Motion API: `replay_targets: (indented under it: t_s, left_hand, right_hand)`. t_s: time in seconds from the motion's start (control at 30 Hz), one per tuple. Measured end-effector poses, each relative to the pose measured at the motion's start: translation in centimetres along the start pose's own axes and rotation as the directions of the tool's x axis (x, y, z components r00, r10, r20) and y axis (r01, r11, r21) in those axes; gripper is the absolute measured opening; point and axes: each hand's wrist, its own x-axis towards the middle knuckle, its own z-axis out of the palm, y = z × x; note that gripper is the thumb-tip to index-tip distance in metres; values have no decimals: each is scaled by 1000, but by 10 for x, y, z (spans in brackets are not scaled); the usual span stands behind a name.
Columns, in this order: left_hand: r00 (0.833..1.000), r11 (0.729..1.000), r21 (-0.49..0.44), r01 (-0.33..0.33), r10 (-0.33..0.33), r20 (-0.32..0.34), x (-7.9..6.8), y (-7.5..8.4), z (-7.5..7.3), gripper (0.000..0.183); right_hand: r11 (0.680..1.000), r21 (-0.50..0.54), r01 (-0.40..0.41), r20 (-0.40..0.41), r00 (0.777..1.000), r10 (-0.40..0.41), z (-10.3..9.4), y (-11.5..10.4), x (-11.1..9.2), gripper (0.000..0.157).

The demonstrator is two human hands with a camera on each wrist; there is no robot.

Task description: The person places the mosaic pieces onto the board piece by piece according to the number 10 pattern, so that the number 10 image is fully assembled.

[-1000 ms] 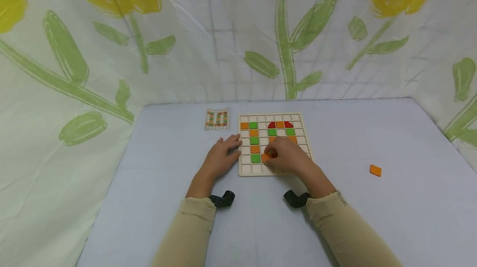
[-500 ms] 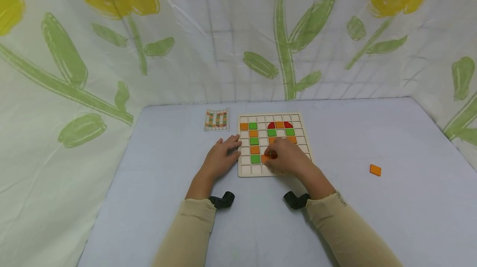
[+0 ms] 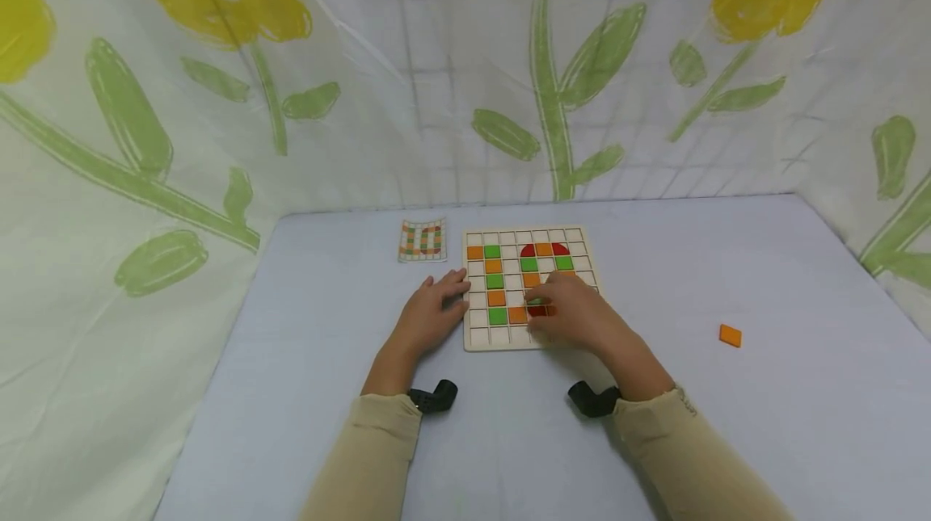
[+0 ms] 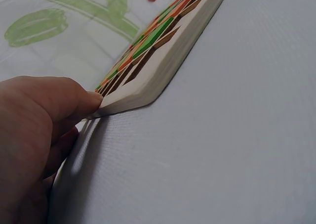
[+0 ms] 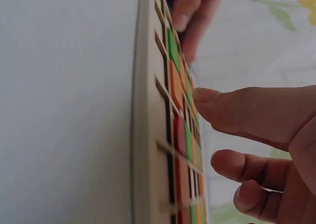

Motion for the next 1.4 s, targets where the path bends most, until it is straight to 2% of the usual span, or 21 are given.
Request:
replay_targets:
  t_s: [0.3,0.47,0.6,0.8,1.0,1.2,1.3,1.4]
  left_hand:
    - [1000,1000,4,-22,22,-15,-1,0,1,38]
    - [1000,1000,11,-21,21,-17,-1,-1,0,39]
    - [999,1000,10,-24,25,-21,-1,-2,0,39]
    - [1000,1000,19,-9,9,-13,0,-4,2,39]
    - [1000,1000,15,-25,25,-6,0,-4,1,40]
    - [999,999,16,-37,37,2,0,-5,1,40]
    - [999,999,17,-38,38,5,0,-5,1,40]
    - [999,999,19,-38,38,7,0,-5,0,39]
  right_hand:
    - [985,57,-161,-25,986,162,-37,57,-41,39]
    - [978,50,-203,-31,978,205,-58,92,-68,47]
    - [966,19,-259,-6,966,260,-75,119,-88,55]
    - [935,-33,-354,70,932,355,-91,154,-109,64]
    - [930,-31,-365,120,923,366,-88,163,-109,58]
    - [941,27,-337,99,938,333,-79,158,-101,43]
    - [945,60,-322,86,945,317,-78,155,-99,43]
    - [939,46,-341,74,939,337,-81,157,-101,46]
